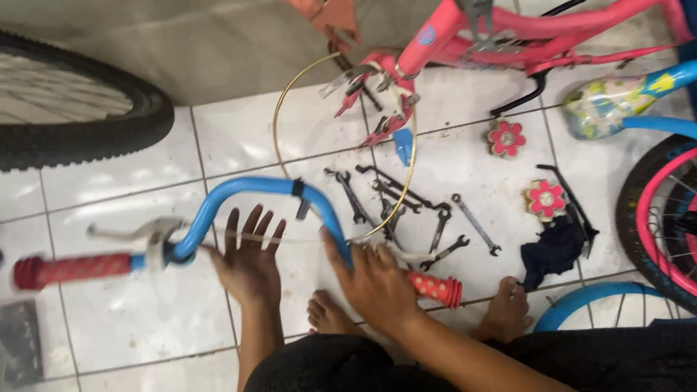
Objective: Positioning and installing a brake lever onto a bicycle handlebar and then attaching the handlebar to the bike frame.
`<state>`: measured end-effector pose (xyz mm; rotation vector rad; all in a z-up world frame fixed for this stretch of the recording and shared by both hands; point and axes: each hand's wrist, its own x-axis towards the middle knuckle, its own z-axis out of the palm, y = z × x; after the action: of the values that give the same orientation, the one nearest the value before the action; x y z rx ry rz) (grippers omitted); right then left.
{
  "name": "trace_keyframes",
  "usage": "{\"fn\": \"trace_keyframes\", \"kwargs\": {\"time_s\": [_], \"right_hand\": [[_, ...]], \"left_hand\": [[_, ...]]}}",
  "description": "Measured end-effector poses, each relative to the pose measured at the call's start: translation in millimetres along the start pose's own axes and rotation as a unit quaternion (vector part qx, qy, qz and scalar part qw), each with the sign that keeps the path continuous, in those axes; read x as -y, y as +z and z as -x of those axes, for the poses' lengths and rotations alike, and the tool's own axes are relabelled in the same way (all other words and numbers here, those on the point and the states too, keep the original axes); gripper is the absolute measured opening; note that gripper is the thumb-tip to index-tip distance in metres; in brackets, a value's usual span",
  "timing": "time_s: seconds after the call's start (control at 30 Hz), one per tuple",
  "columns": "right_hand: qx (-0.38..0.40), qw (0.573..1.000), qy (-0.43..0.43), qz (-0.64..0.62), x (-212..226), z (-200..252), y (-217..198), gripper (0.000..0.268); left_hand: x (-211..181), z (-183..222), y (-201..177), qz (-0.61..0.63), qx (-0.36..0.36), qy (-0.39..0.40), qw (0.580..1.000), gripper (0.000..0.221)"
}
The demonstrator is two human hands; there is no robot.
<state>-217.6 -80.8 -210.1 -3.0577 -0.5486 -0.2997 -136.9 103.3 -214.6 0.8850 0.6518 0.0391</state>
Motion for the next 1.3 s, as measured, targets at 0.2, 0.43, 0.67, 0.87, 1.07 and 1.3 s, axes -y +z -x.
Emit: {"fn": "trace_keyframes", "kwargs": {"time_s": [0.2, 0.43, 0.67, 0.87, 1.07, 1.3], "right_hand": [[-0.087, 0.993, 0.082, 0.000, -25, -1, 58, 0.055], [-0.078, 0.989, 0.122, 0.029, -52, 15, 104, 0.057], [-0.077, 0.985, 0.151, 0.017, -51, 20, 138, 0.055], [-0.063, 0.986, 0.156, -0.008, -55, 32, 162, 0.054], [-0.045, 0.986, 0.160, -0.008, -60, 38, 167, 0.055], [-0.008, 0.984, 0.177, -0.034, -62, 40, 169, 0.060]], "left_hand": [[9, -35, 0, 0.051, 0.028, 0.007, 0.998, 0.044], [49, -69, 14, 0.132, 0.051, -0.118, 0.983, 0.057], [88, -108, -3, 0.111, 0.015, -0.181, 0.977, 0.077], [105, -124, -16, 0.053, 0.011, -0.213, 0.976, 0.061], [107, -126, -26, -0.063, 0.027, -0.259, 0.963, 0.071], [100, -129, -25, -0.225, 0.082, -0.271, 0.932, 0.082]]}}
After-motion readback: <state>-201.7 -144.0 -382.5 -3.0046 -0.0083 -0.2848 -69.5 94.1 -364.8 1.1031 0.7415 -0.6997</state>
